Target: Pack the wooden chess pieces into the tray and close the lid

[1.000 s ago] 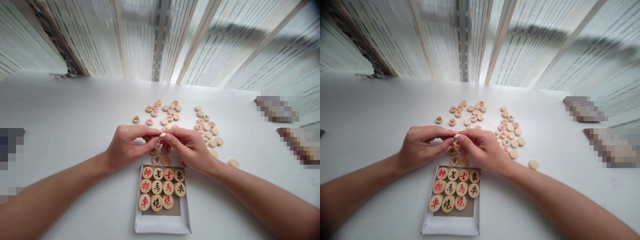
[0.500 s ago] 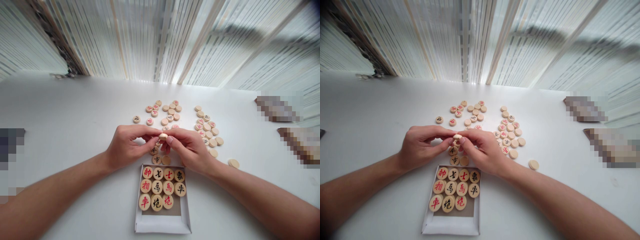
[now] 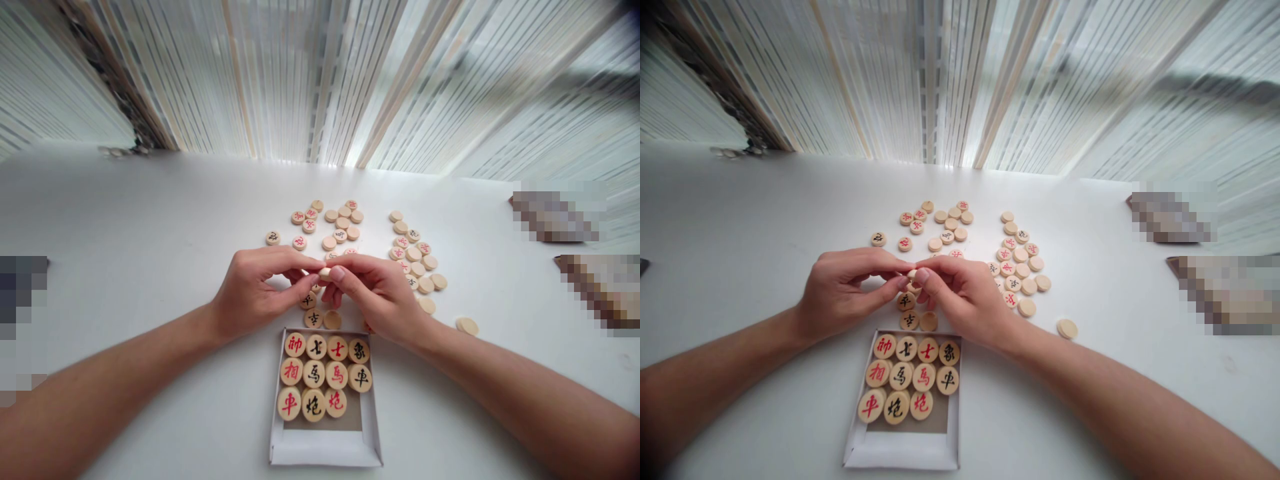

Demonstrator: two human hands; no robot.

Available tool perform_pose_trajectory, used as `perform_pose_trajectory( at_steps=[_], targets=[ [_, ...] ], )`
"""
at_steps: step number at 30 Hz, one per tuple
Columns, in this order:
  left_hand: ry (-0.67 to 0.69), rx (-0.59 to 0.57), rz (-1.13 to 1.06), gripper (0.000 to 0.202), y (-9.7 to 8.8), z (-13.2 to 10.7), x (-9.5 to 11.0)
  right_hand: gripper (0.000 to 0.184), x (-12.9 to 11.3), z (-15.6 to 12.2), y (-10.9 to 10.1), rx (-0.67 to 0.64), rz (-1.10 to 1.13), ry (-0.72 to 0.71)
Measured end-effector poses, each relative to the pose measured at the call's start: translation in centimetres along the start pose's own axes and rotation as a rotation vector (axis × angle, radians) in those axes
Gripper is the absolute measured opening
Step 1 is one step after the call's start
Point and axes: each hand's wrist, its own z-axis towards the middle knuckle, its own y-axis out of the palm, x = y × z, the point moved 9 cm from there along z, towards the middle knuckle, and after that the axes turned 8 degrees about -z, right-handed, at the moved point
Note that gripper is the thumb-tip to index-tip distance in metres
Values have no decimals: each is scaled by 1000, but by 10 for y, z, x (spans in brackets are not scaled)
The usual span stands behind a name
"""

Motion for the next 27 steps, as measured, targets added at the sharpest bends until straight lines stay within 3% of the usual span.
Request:
perform_pose_trajectory(
  at_steps=[8,19,27],
  targets=[
    [-135,1,-201,17,4,-1,-13,17,11,-1,4,17,151,58],
    [-118,-42,-183,21,6,-2,-11,30,16,3,3,23,271,168],
    [-182,-27,-218,18,6,-3,-15,25,10,4,1,-3,220,127]
  ],
)
